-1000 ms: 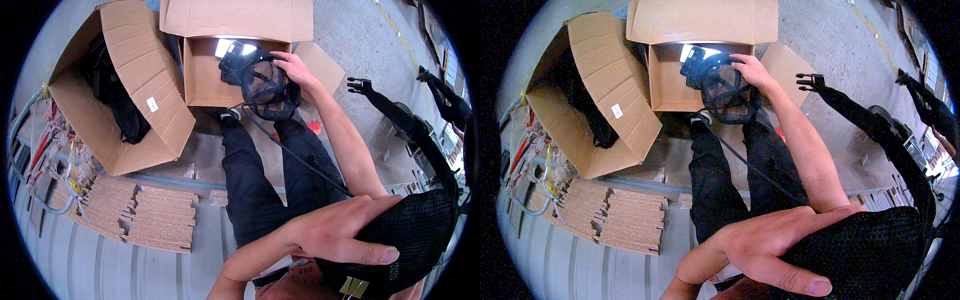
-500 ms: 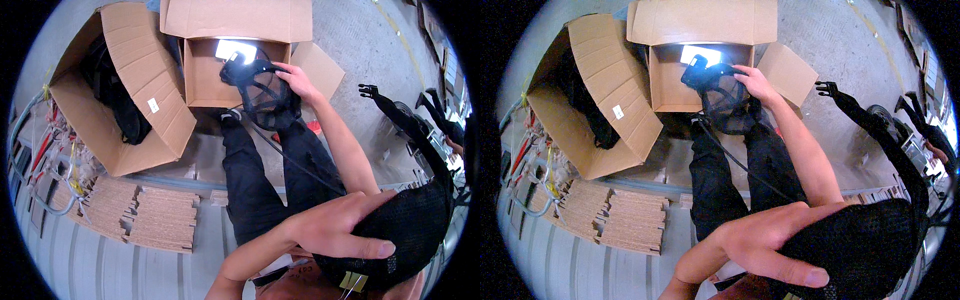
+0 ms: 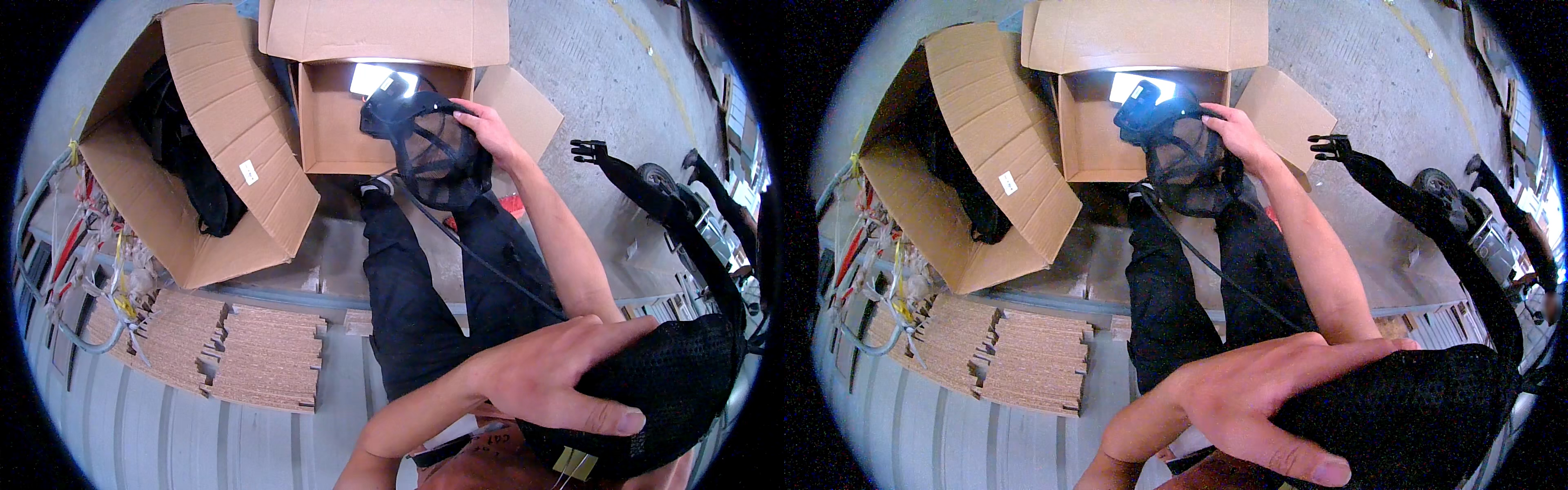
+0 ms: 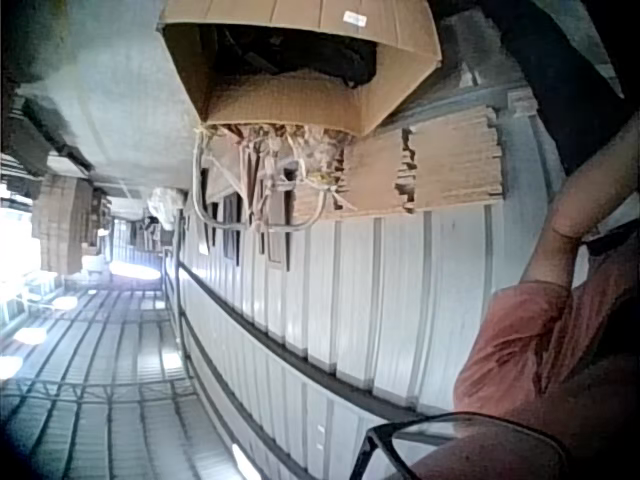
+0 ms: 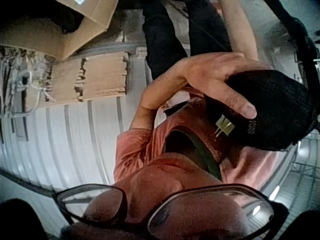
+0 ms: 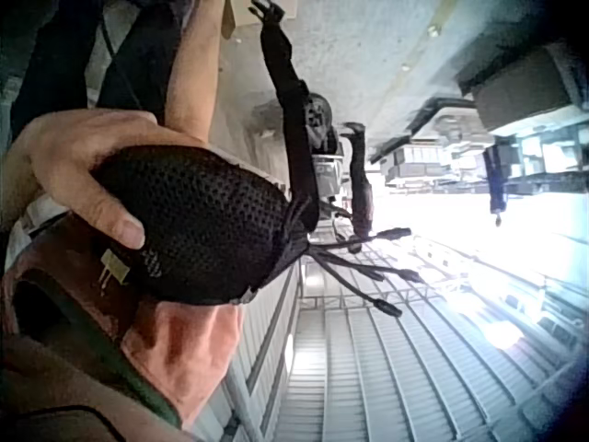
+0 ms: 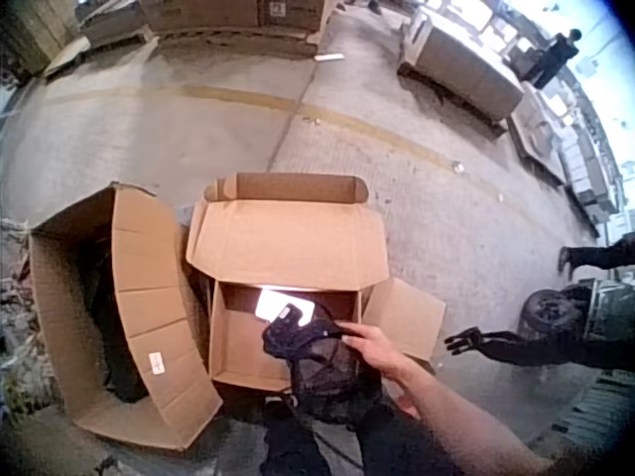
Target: The person removes a mesh headgear and a black electronic module from cardboard boxes, attaches a binder clip to the headgear, and places the items back into a box.
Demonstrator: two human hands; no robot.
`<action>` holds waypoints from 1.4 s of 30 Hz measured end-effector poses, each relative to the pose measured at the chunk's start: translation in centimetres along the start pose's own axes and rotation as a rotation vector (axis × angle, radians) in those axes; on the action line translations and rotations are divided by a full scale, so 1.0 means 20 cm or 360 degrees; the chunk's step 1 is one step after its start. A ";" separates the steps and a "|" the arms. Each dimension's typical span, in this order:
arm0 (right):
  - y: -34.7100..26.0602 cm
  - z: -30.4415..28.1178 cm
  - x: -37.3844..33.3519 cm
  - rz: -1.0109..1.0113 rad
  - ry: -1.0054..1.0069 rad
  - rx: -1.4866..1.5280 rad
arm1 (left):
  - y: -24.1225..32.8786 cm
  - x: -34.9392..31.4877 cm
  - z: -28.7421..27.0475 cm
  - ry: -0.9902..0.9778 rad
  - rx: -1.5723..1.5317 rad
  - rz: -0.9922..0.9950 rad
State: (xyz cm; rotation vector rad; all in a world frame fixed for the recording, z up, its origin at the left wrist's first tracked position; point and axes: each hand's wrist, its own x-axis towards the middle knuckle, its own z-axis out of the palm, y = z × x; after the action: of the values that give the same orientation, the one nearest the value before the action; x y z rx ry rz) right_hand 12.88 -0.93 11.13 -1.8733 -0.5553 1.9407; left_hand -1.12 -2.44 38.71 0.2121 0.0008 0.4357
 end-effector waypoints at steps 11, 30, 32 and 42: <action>0.04 0.02 0.00 0.0018 -0.0125 0.0321 | 0.01 -0.01 -0.02 0.0009 -0.0002 0.0004; 0.01 0.05 -0.03 0.0074 -0.0057 0.0469 | 0.03 -0.03 -0.02 0.0079 0.0013 0.0024; 0.01 0.05 -0.02 0.0073 -0.0064 0.0491 | 0.04 -0.03 -0.02 0.0057 -0.0003 0.0003; -0.03 0.08 -0.02 0.0123 -0.0063 0.0426 | 0.03 -0.04 -0.04 0.0046 -0.0094 0.0025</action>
State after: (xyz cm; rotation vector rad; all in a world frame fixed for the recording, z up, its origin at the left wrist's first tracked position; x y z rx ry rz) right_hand 11.37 -0.67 11.90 -1.7138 -0.2226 1.9926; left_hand -2.17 -2.07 37.96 0.1480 0.0148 0.4540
